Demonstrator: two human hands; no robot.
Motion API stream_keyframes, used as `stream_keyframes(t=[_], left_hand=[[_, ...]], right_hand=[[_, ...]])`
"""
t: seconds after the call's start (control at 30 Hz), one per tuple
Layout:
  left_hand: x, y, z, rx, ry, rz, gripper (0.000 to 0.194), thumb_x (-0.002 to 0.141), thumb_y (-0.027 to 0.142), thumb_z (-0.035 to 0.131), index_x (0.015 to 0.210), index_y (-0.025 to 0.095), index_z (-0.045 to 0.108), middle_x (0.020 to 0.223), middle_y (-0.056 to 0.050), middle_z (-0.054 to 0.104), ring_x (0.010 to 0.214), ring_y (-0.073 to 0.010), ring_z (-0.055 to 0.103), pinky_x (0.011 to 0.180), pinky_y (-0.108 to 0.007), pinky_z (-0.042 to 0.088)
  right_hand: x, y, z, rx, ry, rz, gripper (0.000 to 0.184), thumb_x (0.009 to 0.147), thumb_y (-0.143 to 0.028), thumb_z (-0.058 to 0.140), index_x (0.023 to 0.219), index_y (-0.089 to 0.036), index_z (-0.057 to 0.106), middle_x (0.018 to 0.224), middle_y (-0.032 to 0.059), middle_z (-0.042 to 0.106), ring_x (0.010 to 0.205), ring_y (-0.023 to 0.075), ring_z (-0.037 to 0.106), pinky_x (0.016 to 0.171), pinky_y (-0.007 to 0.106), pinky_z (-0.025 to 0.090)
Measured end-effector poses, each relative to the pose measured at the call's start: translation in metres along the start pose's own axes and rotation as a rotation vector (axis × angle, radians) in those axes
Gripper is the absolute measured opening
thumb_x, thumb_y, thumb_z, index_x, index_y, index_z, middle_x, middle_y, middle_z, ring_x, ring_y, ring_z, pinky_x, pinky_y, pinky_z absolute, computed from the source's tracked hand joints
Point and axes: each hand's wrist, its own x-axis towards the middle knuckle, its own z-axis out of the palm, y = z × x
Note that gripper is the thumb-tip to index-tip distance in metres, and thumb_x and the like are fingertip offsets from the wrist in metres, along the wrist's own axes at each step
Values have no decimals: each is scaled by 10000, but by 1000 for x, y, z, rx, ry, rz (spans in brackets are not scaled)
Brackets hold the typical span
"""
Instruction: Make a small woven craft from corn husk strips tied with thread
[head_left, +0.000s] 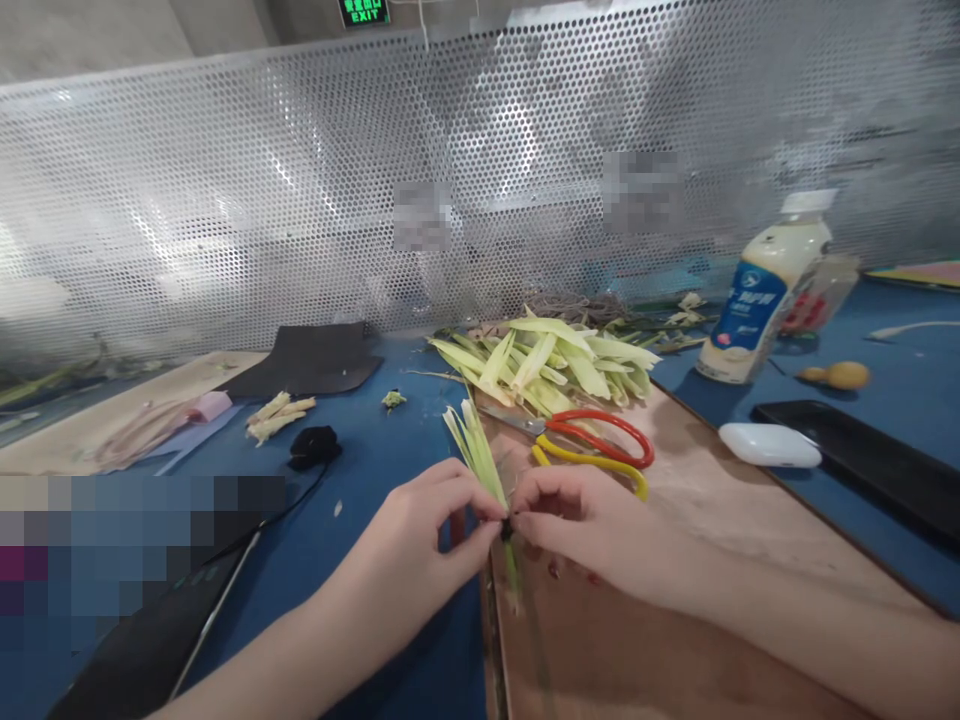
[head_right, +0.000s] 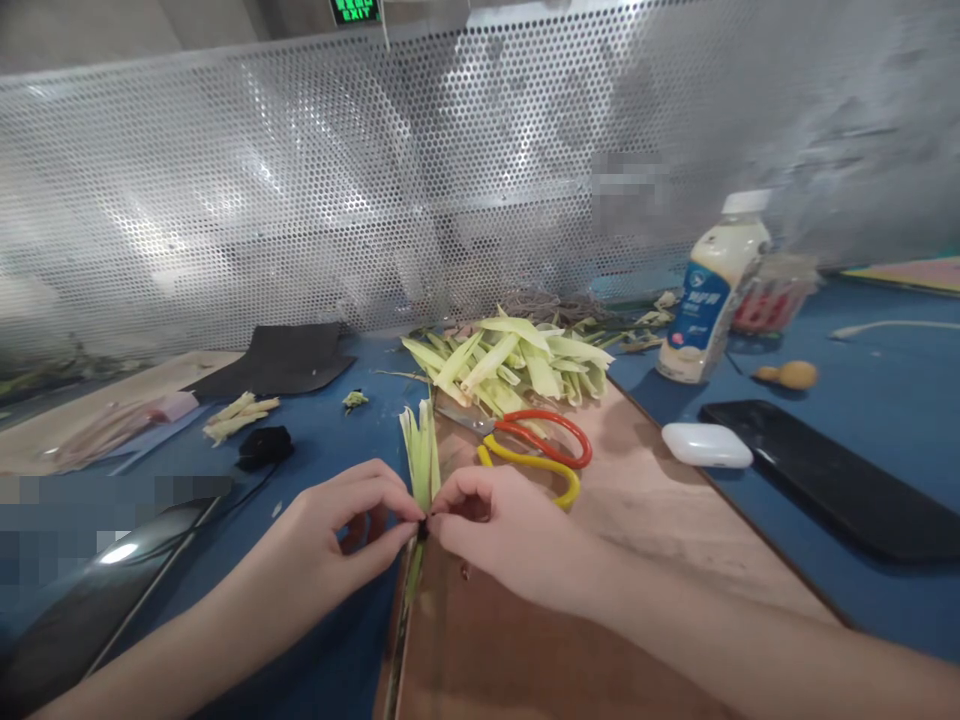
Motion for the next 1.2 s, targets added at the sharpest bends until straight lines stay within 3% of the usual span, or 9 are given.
stream_keyframes(t=[0.17, 0.4, 0.63, 0.87, 1.2], left_hand=[[0, 2, -2, -65, -29, -73, 90, 735, 160, 502, 732, 190, 587, 722, 30, 516, 583, -76, 453, 538, -188, 363], [3, -1, -2, -309, -135, -221, 66, 735, 212, 507, 722, 170, 556, 655, 42, 511, 602, -86, 438, 560, -194, 350], [4, -7, 0, -448, -197, -247, 87, 741, 242, 518, 740, 158, 539, 659, 37, 492, 607, -86, 436, 570, -195, 342], [3, 6, -3, -149, -98, -137, 47, 737, 177, 488, 708, 180, 525, 667, 40, 489, 587, -87, 431, 540, -187, 361], [-2, 2, -7, 142, -46, 192, 119, 792, 134, 456, 813, 195, 556, 832, -7, 525, 664, -82, 520, 619, -181, 447]], right_hand=[[-1, -1, -1, 0, -17, -18, 54, 760, -175, 486, 730, -154, 526, 571, -42, 465, 475, 55, 443, 419, 154, 323], [-4, 2, 3, -127, 64, -85, 64, 776, -194, 468, 739, -170, 514, 594, -37, 484, 528, 73, 457, 466, 178, 335], [-5, 0, 5, -170, 101, -138, 74, 783, -204, 460, 729, -171, 497, 611, -38, 468, 538, 75, 422, 474, 186, 331], [-6, 2, 4, -102, 34, -112, 55, 783, -180, 463, 760, -174, 513, 583, -45, 471, 525, 72, 451, 461, 176, 321], [-5, -3, 3, 60, -21, -16, 66, 788, -159, 456, 751, -163, 511, 562, -54, 461, 462, 49, 444, 405, 147, 310]])
